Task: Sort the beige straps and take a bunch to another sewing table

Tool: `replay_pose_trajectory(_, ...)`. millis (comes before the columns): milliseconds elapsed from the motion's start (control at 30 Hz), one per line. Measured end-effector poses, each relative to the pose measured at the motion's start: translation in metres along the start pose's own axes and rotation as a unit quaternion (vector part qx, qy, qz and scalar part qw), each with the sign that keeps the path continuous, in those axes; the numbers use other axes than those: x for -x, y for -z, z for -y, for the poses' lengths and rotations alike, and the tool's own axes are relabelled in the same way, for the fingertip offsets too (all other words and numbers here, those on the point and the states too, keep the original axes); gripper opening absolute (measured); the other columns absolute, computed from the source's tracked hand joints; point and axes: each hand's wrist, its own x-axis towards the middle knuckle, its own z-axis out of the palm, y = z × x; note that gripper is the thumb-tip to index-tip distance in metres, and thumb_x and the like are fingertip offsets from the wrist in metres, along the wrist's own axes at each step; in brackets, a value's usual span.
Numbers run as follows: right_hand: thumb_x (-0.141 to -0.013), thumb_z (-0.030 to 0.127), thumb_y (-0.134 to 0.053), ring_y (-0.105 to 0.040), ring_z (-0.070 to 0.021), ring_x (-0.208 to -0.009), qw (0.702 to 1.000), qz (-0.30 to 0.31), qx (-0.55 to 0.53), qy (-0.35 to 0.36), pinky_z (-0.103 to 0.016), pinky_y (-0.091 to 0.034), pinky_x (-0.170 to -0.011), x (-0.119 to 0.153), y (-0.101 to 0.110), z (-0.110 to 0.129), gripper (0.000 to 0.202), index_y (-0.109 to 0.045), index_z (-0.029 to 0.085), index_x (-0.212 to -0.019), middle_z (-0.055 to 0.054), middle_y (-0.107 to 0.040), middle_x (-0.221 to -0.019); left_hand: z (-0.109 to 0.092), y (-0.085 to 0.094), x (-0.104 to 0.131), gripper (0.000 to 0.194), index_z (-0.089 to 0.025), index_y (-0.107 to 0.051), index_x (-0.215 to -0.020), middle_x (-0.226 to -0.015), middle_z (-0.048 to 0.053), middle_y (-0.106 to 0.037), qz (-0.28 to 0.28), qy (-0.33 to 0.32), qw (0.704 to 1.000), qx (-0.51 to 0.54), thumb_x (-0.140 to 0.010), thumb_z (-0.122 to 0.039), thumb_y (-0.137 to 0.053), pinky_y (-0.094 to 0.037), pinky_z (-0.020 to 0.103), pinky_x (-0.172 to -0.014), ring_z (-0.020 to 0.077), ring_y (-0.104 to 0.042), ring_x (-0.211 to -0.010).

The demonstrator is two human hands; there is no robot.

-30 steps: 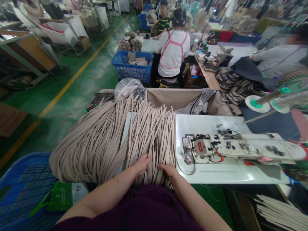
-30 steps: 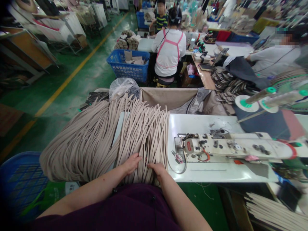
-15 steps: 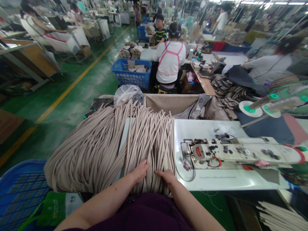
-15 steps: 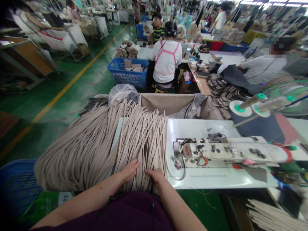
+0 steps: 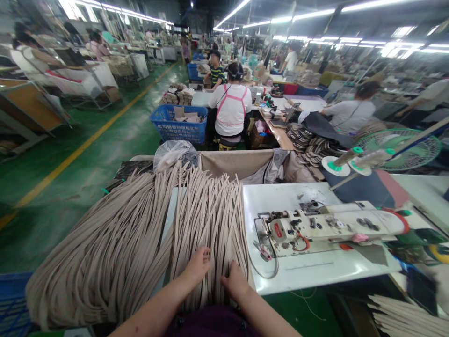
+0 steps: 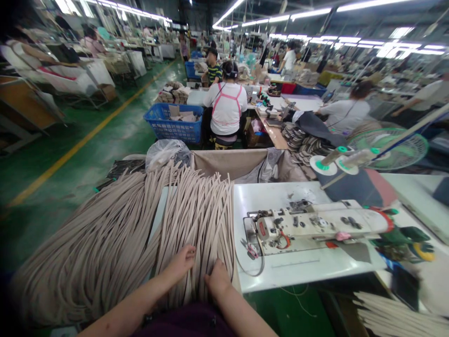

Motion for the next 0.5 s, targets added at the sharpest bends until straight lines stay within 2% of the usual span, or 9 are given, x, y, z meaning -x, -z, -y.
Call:
replay_pose_trajectory(133,-0.076,0.025,-0.072,-0.056,-0.0342,-0.133,0.999,-0.003,0.047,0.012,-0.041,-0.039,-0.114,0.006,0.014,0.004,0.057,-0.062,0.009,-0.13,-0.022,-0.064,-0.134,0.006,0.055,-0.015,0.033,-0.018,-0.065,-0.098,-0.11,0.008,-0.069,-0.106,-0.025,0.989,-0.096,-0.071,-0.004,-0.055,-0.047,0.037,-0.106,0.0226,-0.065,-0.111)
replay_pose_trajectory(233,-0.083,0.029,-0.067,-0.056,-0.0312,-0.132,0.998,-0.024,0.057,0.011,-0.036,-0.038,-0.115,0.011,0.03,-0.005,0.05,-0.062,0.011,-0.13,-0.019,-0.063,-0.135,0.017,0.103,-0.023,0.033,-0.017,-0.064,-0.109,-0.124,0.014,-0.064,-0.202,0.004,0.965,-0.167,-0.077,-0.015,-0.058,-0.035,0.046,-0.117,0.031,-0.055,-0.129)
replay_pose_trajectory(300,-0.089,0.029,-0.059,-0.06,-0.0282,-0.126,0.998,-0.04,0.058,-0.005,-0.033,-0.041,-0.11,0.016,0.04,-0.018,0.042,-0.062,0.011,-0.128,-0.019,-0.064,-0.13,0.028,0.129,-0.025,0.042,-0.013,-0.059,-0.121,-0.133,0.02,-0.059,-0.249,0.041,0.947,-0.199,-0.081,-0.024,-0.057,-0.032,0.051,-0.118,0.0364,-0.048,-0.136)
replay_pose_trajectory(400,-0.094,0.031,-0.052,-0.062,-0.0308,-0.121,0.995,-0.056,0.067,-0.047,-0.035,-0.043,-0.107,0.024,0.048,-0.04,0.039,-0.062,0.007,-0.124,-0.022,-0.066,-0.125,0.046,0.151,-0.026,0.058,-0.006,-0.053,-0.133,-0.137,0.025,-0.057,-0.253,0.073,0.938,-0.225,-0.084,-0.037,-0.056,-0.04,0.047,-0.113,0.0373,-0.051,-0.135)
replay_pose_trajectory(500,-0.095,0.038,-0.052,-0.063,-0.0357,-0.119,0.992,-0.051,0.073,-0.087,-0.04,-0.046,-0.103,0.027,0.047,-0.054,0.045,-0.063,0.004,-0.121,-0.026,-0.067,-0.121,0.061,0.152,-0.03,0.071,-0.001,-0.048,-0.138,-0.136,0.026,-0.06,-0.218,0.083,0.943,-0.239,-0.086,-0.05,-0.052,-0.046,0.042,-0.108,0.0347,-0.058,-0.129)
